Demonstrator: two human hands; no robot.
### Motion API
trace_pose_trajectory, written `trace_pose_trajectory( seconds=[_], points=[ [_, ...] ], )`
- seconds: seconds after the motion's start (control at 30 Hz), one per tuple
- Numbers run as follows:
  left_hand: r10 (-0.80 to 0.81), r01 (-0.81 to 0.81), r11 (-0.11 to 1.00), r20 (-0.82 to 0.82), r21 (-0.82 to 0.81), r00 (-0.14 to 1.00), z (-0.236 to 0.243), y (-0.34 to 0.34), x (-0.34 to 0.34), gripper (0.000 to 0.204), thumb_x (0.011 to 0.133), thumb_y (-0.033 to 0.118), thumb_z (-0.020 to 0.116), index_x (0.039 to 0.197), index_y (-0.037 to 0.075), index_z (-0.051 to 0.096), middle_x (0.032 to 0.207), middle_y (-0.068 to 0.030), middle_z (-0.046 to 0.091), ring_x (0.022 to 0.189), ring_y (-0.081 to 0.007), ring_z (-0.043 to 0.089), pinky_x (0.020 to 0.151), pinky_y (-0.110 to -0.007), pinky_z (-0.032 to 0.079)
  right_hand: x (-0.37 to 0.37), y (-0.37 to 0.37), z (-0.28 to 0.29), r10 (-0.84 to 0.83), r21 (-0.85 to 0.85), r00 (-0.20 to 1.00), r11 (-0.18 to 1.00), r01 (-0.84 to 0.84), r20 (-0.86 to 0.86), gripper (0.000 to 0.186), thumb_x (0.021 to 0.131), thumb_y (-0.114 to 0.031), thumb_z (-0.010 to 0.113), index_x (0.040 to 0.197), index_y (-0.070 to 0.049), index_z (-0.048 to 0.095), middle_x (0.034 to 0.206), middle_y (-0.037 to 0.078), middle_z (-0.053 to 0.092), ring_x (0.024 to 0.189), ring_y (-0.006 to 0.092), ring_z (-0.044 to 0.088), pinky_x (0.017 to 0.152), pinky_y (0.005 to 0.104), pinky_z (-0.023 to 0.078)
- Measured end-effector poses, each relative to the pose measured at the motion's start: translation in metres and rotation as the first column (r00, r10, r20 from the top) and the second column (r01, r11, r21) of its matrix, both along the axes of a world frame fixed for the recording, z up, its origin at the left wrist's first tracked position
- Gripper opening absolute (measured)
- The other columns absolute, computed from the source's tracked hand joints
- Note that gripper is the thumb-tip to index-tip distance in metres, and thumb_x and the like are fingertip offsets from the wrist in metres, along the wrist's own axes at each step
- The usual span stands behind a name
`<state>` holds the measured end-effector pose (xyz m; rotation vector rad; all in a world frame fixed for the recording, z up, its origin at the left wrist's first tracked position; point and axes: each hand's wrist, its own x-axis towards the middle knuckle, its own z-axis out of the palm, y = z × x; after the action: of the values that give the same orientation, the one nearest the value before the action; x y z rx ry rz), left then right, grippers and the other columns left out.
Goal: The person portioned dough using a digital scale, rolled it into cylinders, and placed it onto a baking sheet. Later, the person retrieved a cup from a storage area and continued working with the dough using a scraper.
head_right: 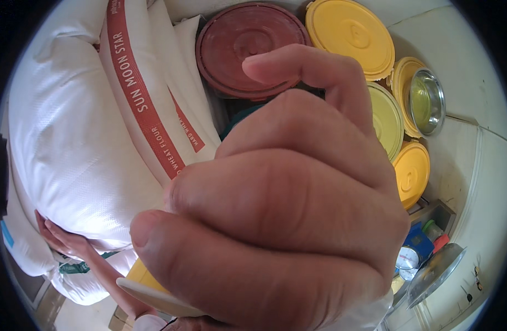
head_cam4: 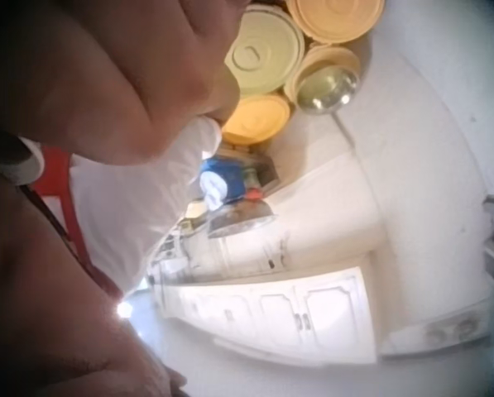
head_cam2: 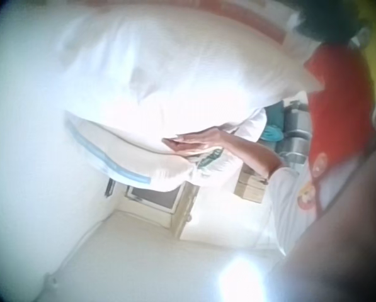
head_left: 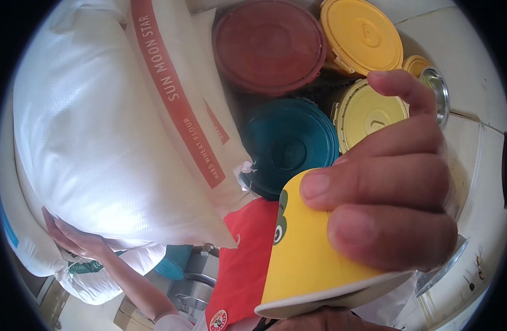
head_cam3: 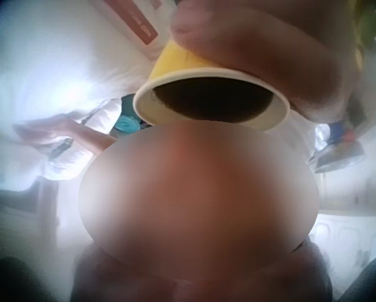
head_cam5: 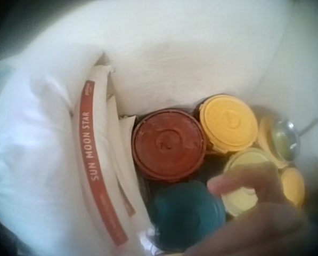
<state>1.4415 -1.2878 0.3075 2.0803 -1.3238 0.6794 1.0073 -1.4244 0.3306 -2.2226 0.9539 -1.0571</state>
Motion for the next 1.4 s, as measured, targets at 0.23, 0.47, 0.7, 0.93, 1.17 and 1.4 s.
trace_pose_trajectory(
  seconds=[0.23, 0.47, 0.7, 0.93, 1.17, 1.4],
  points=[
    [-0.038, 0.033, 0.997, -0.071, -0.067, 0.997, -0.003, -0.003, -0.005, 0.051, 0.105, 0.036, 0.047, 0.132, -0.006, 0.059, 0.135, -0.0218, 0.060, 0.122, -0.0331, 0.058, 0.107, -0.041, 0.043, 0.013, 0.006, 0.003, -0.070, -0.018, 0.997, 0.997, 0.070, 0.017, 0.031, 0.093, -0.051, 0.062, 0.106, -0.024, 0.054, 0.095, -0.005, 0.063, 0.072, 0.0118, 0.053, 0.103, 0.0572, 0.042],
    [-0.090, 0.084, 0.993, -0.078, -0.077, 0.993, -0.001, -0.006, 0.001, 0.050, 0.106, 0.035, 0.046, 0.131, -0.006, 0.060, 0.135, -0.0216, 0.060, 0.122, -0.0334, 0.058, 0.107, -0.041, 0.043, 0.004, 0.000, 0.010, -0.027, -0.076, 1.000, 0.997, 0.027, 0.002, 0.030, 0.093, -0.045, 0.063, 0.108, -0.020, 0.056, 0.093, -0.002, 0.065, 0.072, 0.0135, 0.056, 0.101, 0.0572, 0.043],
    [-0.069, 0.068, 0.997, -0.033, -0.023, 0.997, -0.003, 0.000, 0.008, 0.053, 0.106, 0.040, 0.042, 0.134, -0.001, 0.059, 0.136, -0.0181, 0.059, 0.122, -0.0316, 0.058, 0.105, -0.042, 0.048, 0.000, -0.010, 0.004, 0.023, -0.096, 1.000, 0.995, -0.023, 0.002, 0.029, 0.093, -0.039, 0.065, 0.109, -0.016, 0.057, 0.092, 0.002, 0.068, 0.072, 0.0152, 0.059, 0.100, 0.0572, 0.045],
    [-0.078, 0.074, 0.994, -0.050, -0.076, 0.996, -0.009, -0.001, 0.009, 0.050, 0.106, 0.038, 0.045, 0.132, -0.002, 0.060, 0.136, -0.0205, 0.060, 0.124, -0.0328, 0.058, 0.108, -0.042, 0.044, -0.005, -0.029, -0.008, 0.099, -0.146, 0.995, 0.984, -0.099, -0.008, 0.029, 0.093, -0.033, 0.067, 0.110, -0.012, 0.059, 0.091, 0.005, 0.070, 0.072, 0.0169, 0.062, 0.099, 0.0572, 0.046],
    [0.011, -0.011, 1.000, -0.005, -0.006, 1.000, -0.003, 0.005, 0.001, 0.053, 0.105, 0.043, 0.040, 0.135, 0.003, 0.058, 0.138, -0.0155, 0.058, 0.124, -0.0293, 0.059, 0.106, -0.042, 0.050, -0.005, -0.069, -0.067, 0.247, -0.176, 0.969, 0.954, -0.242, 0.005, 0.039, 0.085, -0.024, 0.075, 0.116, -0.006, 0.060, 0.099, 0.010, 0.071, 0.083, 0.0211, 0.065, 0.097, 0.0520, 0.048],
    [-0.010, 0.006, 0.999, -0.106, -0.045, 0.994, -0.012, -0.010, -0.002, 0.057, 0.104, 0.048, 0.040, 0.135, 0.003, 0.057, 0.137, -0.0159, 0.058, 0.124, -0.0292, 0.059, 0.105, -0.043, 0.049, 0.017, -0.103, -0.222, 0.060, 0.263, 0.994, 0.961, -0.082, 0.092, 0.065, 0.069, -0.012, 0.090, 0.127, -0.004, 0.061, 0.120, 0.011, 0.068, 0.109, 0.0262, 0.067, 0.094, 0.0371, 0.053]
  ],
)
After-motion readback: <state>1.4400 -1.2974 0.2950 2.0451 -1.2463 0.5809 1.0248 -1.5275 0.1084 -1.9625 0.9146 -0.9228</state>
